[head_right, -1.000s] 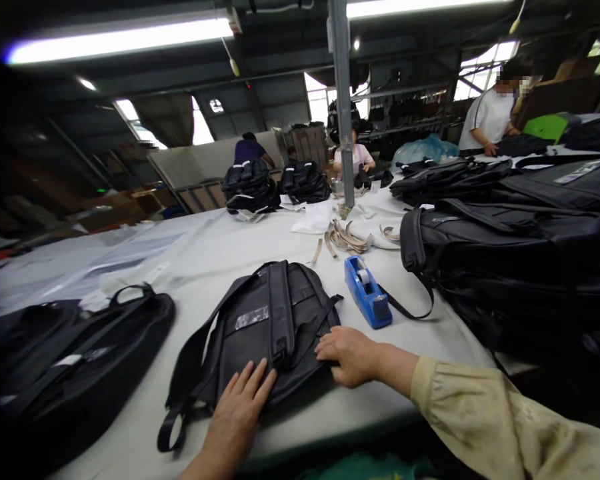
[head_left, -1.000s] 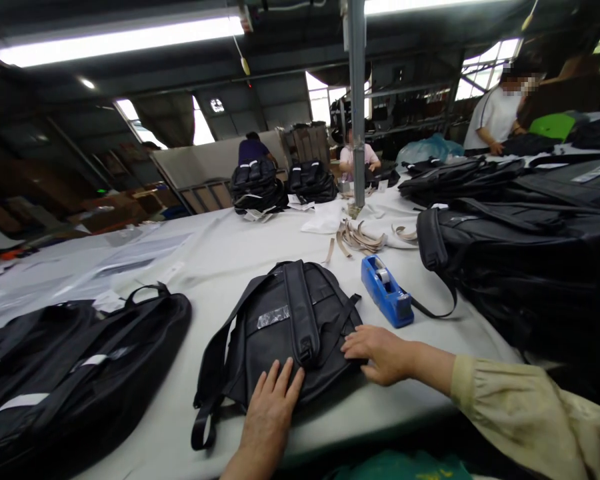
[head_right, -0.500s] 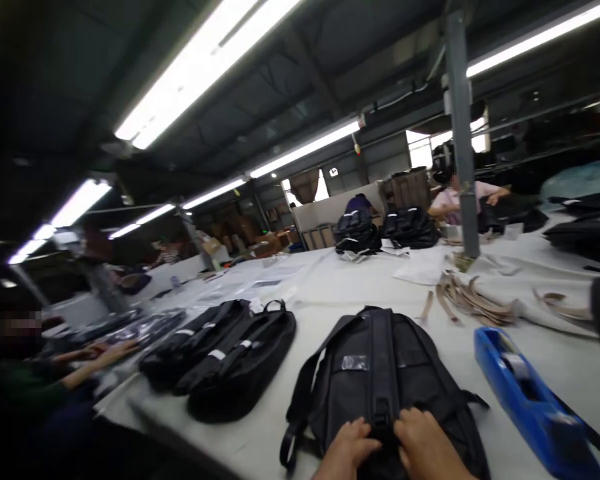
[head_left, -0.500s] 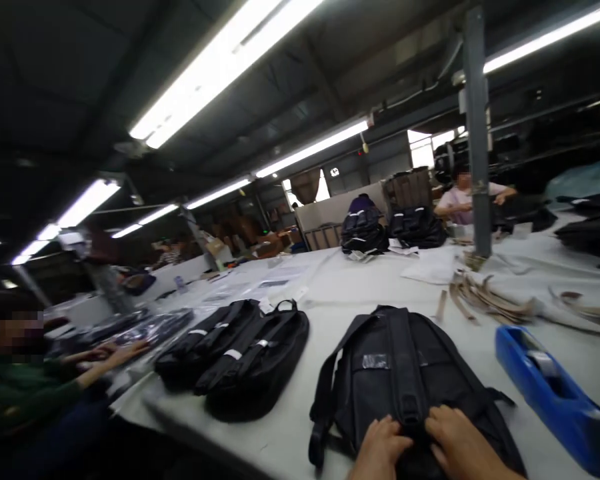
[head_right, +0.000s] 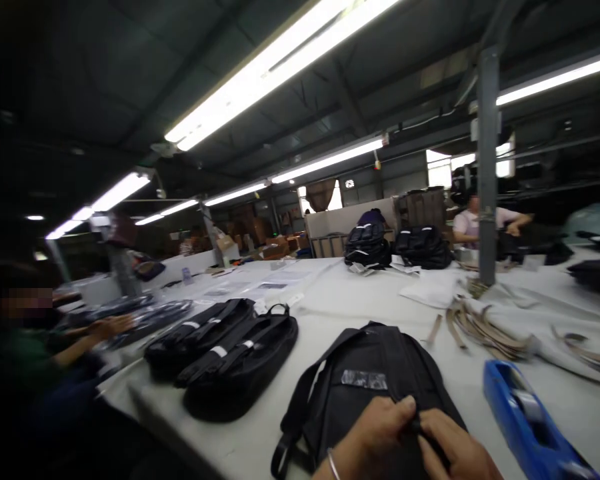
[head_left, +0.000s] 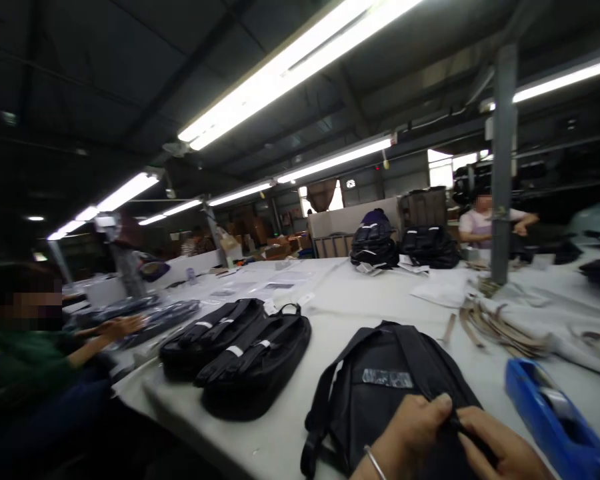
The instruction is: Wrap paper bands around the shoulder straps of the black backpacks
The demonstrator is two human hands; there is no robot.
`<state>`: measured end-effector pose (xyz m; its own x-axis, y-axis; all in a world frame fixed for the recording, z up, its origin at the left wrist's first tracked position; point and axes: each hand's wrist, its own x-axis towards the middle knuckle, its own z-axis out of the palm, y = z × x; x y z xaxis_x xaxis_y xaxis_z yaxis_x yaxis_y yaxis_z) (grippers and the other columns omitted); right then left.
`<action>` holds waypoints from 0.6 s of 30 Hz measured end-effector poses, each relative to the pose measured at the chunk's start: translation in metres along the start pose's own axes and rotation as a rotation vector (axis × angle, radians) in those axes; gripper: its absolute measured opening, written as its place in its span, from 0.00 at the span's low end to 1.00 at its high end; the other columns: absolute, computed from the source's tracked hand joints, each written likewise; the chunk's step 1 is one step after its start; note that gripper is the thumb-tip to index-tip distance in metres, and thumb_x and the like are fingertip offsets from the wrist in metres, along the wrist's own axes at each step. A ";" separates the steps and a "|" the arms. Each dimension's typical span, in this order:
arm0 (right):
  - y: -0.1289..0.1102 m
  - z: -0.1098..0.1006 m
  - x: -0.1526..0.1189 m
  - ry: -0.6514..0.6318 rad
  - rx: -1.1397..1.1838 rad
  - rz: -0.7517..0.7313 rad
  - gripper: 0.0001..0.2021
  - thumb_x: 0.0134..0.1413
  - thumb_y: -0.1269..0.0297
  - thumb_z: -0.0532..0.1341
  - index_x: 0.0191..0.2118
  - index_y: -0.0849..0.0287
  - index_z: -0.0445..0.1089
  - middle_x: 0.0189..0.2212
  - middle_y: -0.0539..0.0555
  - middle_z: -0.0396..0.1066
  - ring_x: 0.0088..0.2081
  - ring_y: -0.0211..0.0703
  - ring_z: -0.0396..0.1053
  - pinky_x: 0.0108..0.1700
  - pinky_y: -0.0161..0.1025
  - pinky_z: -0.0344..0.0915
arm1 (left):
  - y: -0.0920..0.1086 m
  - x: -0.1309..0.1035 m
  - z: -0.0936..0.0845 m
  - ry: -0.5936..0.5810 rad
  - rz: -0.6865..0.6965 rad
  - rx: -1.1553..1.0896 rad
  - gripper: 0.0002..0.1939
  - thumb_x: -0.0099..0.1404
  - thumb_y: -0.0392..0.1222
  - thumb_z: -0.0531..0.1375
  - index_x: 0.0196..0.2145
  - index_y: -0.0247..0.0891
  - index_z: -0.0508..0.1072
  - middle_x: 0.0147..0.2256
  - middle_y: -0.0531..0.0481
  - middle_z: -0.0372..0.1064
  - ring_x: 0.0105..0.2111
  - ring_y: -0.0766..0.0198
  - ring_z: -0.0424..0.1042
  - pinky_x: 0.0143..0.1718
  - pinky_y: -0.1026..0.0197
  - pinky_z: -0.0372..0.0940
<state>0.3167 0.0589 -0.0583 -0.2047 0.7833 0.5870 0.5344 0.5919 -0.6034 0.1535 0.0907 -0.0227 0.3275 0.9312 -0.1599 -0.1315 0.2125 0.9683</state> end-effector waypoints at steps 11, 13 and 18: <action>0.025 0.009 -0.057 0.017 0.001 0.645 0.27 0.49 0.62 0.59 0.57 0.61 0.65 0.51 0.62 0.70 0.52 0.52 0.67 0.55 0.45 0.62 | 0.019 0.020 -0.008 -0.170 -0.201 -0.407 0.26 0.62 0.59 0.59 0.38 0.30 0.77 0.30 0.40 0.78 0.32 0.56 0.77 0.41 0.54 0.68; 0.008 0.014 -0.063 -0.027 0.093 0.651 0.26 0.48 0.65 0.58 0.56 0.60 0.66 0.46 0.59 0.74 0.47 0.50 0.70 0.51 0.43 0.64 | 0.019 0.018 -0.003 -0.174 -0.313 -0.474 0.29 0.64 0.61 0.56 0.43 0.28 0.75 0.27 0.41 0.77 0.24 0.59 0.75 0.38 0.52 0.70; -0.037 0.009 -0.073 -0.261 0.317 0.520 0.14 0.43 0.70 0.59 0.39 0.57 0.73 0.33 0.49 0.75 0.36 0.44 0.71 0.38 0.35 0.64 | 0.034 0.011 0.009 -0.115 -0.340 -0.585 0.22 0.67 0.51 0.56 0.48 0.28 0.72 0.35 0.41 0.78 0.26 0.63 0.76 0.37 0.57 0.71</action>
<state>0.3044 -0.0184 -0.0841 -0.1981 0.9789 0.0501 0.3579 0.1199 -0.9260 0.1612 0.1051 0.0103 0.5331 0.7537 -0.3843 -0.4765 0.6428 0.5998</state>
